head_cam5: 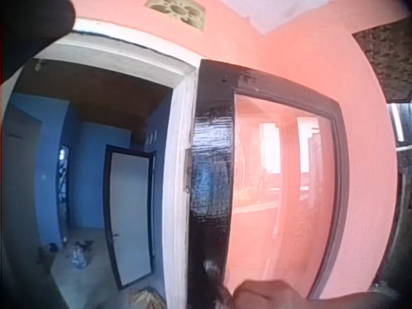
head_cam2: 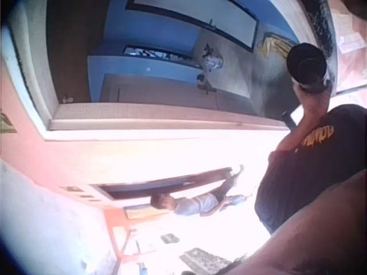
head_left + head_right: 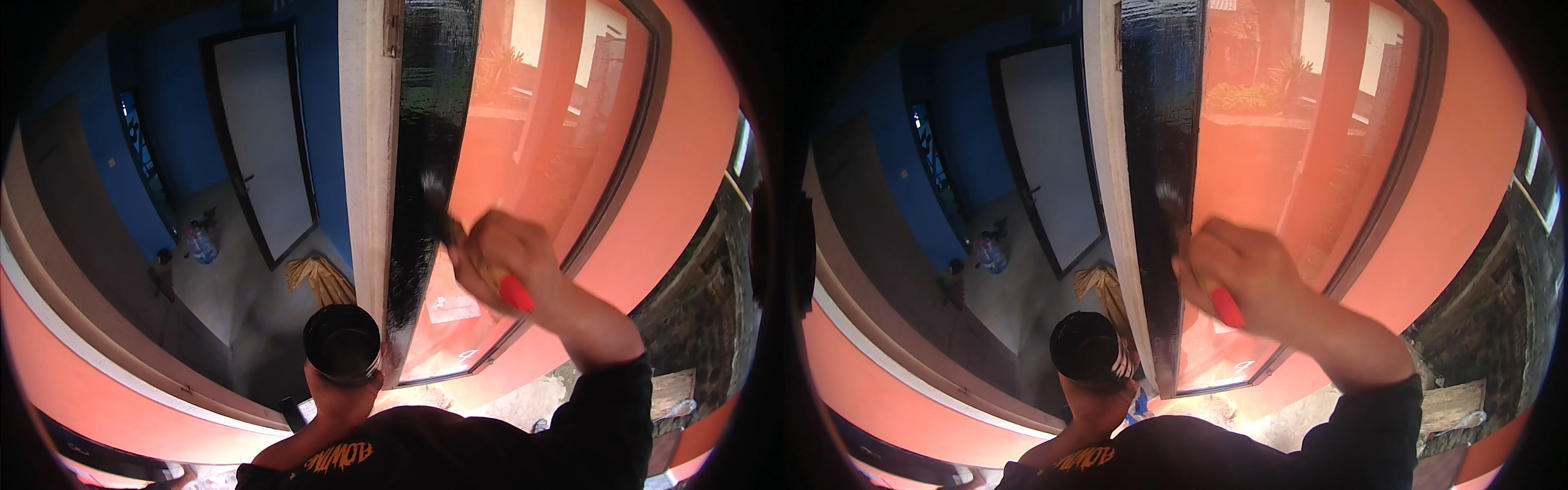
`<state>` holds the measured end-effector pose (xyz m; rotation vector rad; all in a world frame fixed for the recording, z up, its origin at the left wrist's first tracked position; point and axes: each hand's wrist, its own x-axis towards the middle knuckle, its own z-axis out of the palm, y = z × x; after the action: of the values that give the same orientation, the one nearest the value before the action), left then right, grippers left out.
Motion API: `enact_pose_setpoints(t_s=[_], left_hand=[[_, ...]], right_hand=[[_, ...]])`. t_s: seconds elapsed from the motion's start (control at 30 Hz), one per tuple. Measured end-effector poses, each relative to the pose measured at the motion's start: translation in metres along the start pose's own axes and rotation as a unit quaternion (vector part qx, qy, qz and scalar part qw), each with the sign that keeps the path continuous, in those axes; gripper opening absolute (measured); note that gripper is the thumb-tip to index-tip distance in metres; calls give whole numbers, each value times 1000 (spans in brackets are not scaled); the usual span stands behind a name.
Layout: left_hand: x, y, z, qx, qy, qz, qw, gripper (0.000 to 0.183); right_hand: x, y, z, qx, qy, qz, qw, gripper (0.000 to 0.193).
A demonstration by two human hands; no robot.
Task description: The person paints a door frame black using a brush and a small paint can. They repeatedly dip the brush into the can and apply paint along the vertical edge of the frame, occasionally wiping excess paint with a cloth.
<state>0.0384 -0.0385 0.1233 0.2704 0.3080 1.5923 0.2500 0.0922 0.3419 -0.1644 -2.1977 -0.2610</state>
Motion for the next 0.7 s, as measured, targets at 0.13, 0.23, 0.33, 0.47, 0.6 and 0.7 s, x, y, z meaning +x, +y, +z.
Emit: enact_pose_setpoints(t_s=[0.13, 0.23, 0.33, 0.47, 0.6, 0.7], left_hand=[[2, 1, 1, -49, -19, -11, 999, 69], [2, 1, 6, -45, -25, -30, 998, 70], [0, -3, 13, -31, -3, -26, 999, 71], [0, -3, 6, -14, -35, -23, 999, 71], [0, -1, -2, -25, -14, 0, 1000, 71], [1, 1, 0, -18, -3, 7, 1000, 70]], right_hand=[[5, 2, -17, 85, 19, 65, 994, 19], [70, 29, -36, 6, 140, 64, 988, 14], [122, 43, -62, -25, 277, -88, 957, 13], [102, 38, -50, -122, 244, -141, 952, 16], [10, 21, 4, -61, 49, -73, 994, 23], [-16, -5, -7, 104, -37, 65, 992, 19]])
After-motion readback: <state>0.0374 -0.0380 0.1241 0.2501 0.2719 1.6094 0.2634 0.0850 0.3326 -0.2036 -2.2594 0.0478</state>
